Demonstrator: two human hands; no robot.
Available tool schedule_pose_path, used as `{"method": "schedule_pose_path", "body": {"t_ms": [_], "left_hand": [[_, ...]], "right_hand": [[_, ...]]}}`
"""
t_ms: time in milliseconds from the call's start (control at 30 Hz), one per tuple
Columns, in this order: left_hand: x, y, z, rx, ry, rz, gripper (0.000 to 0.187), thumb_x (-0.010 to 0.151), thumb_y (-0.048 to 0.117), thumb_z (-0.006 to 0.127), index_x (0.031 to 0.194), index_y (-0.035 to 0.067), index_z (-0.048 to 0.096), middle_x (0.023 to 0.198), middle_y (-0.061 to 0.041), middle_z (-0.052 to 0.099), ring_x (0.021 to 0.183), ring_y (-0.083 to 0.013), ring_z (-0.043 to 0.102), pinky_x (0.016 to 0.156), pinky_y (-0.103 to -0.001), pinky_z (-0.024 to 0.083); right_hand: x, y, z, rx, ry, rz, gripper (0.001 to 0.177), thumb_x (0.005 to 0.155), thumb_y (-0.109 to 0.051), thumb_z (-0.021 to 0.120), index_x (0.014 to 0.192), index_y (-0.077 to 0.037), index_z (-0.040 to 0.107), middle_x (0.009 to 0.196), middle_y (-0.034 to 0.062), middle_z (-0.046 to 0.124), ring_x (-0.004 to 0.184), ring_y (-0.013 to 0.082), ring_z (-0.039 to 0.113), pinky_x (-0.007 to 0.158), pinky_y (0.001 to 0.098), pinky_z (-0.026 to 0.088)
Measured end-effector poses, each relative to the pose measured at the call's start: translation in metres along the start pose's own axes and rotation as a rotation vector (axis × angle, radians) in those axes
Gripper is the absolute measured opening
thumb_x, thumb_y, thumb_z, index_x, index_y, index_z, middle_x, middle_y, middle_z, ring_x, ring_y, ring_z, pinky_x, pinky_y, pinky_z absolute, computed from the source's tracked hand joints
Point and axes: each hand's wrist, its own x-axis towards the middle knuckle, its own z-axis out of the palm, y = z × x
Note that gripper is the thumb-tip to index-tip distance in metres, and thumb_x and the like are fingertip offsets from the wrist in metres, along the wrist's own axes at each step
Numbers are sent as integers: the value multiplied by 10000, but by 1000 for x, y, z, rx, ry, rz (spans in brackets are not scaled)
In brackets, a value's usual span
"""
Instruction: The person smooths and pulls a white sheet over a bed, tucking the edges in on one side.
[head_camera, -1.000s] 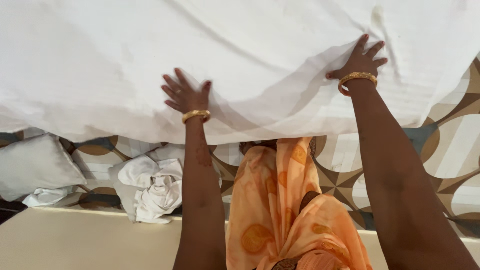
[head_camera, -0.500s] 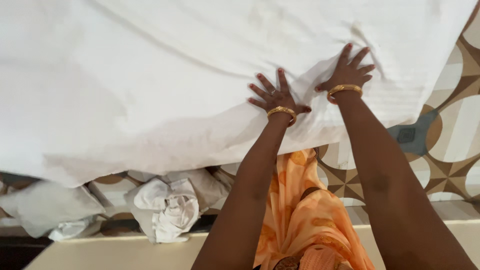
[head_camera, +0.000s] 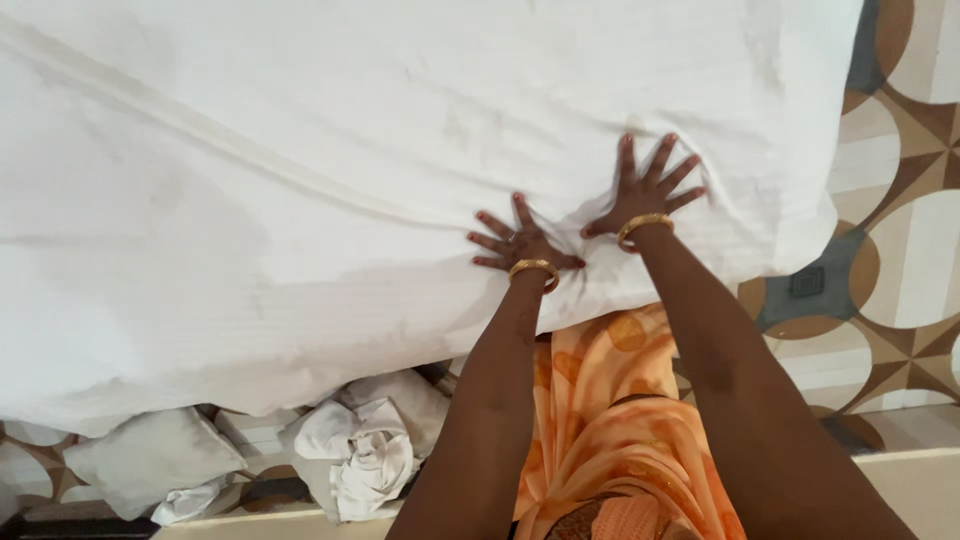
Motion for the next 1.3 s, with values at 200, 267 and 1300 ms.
{"method": "schedule_pose_path", "body": {"t_ms": [200,267,1300], "left_hand": [[11,-1,15,22,57,0,1679,467,633,973,1624,322,-203,1604,-338,-337,1454,-620,-291,1118,-819,-12],[19,-1,21,15,82,-16,1701,447,633,981,1629,308,-199,1584,-367,-361,1426,-629,-330,1090,-839,-48],[31,-13,43,-99,201,21,1759,346,707,967,1647,250,-124,1564,-357,-381,1408,-603,-368,1113,-783,-136]], "right_hand": [[7,-1,4,-21,-63,7,1684,415,-706,923,1646,-349,-169,1627,281,-328,1409,663,-286,992,931,-9],[7,-1,3,-20,-69,6,1677,422,-710,920,1643,-352,-174,1626,281,-330,1406,662,-289,992,927,-12],[76,136,-54,577,428,345,657,1044,-531,416,1578,-153,361,1373,202,617,1274,388,559,1043,508,464]]}}
